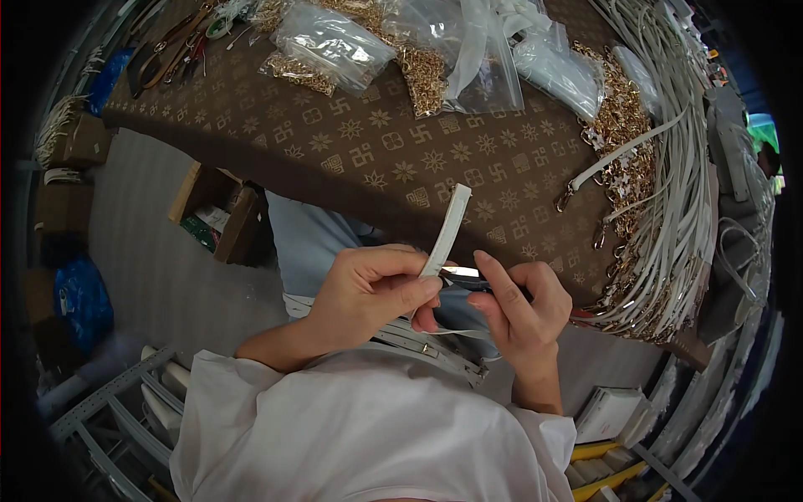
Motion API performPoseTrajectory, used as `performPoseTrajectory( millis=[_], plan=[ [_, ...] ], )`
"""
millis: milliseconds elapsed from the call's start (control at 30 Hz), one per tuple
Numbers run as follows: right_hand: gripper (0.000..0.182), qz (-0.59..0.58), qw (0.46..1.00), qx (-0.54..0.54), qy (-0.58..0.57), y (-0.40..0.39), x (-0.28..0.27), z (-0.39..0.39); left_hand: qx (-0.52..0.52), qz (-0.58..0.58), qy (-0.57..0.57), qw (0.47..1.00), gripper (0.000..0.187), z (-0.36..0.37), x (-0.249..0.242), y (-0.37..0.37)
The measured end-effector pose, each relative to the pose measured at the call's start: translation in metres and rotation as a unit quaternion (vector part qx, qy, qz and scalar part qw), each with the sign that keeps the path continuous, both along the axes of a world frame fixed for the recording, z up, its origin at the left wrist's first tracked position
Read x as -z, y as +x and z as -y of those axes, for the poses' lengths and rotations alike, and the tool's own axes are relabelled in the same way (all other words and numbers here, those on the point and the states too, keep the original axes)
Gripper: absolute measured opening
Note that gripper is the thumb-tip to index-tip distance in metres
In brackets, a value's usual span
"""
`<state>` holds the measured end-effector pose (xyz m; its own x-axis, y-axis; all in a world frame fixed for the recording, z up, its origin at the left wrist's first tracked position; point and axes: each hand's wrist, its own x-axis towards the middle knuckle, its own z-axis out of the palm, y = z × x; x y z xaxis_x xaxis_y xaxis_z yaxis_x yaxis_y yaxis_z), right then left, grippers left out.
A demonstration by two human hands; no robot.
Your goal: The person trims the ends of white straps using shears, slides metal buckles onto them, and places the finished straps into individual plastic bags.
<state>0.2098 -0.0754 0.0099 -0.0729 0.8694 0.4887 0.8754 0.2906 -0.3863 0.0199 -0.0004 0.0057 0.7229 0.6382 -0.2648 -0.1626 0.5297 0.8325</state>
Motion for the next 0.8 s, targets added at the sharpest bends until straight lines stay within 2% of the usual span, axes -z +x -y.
performPoseTrajectory(
  millis=[800],
  plan=[
    [0.044,0.048,0.998,0.014,0.034,0.0012,0.0034,0.0041,0.022,0.016,-0.010,1.000,0.016,0.0002,-0.0018,0.0022]
  ],
)
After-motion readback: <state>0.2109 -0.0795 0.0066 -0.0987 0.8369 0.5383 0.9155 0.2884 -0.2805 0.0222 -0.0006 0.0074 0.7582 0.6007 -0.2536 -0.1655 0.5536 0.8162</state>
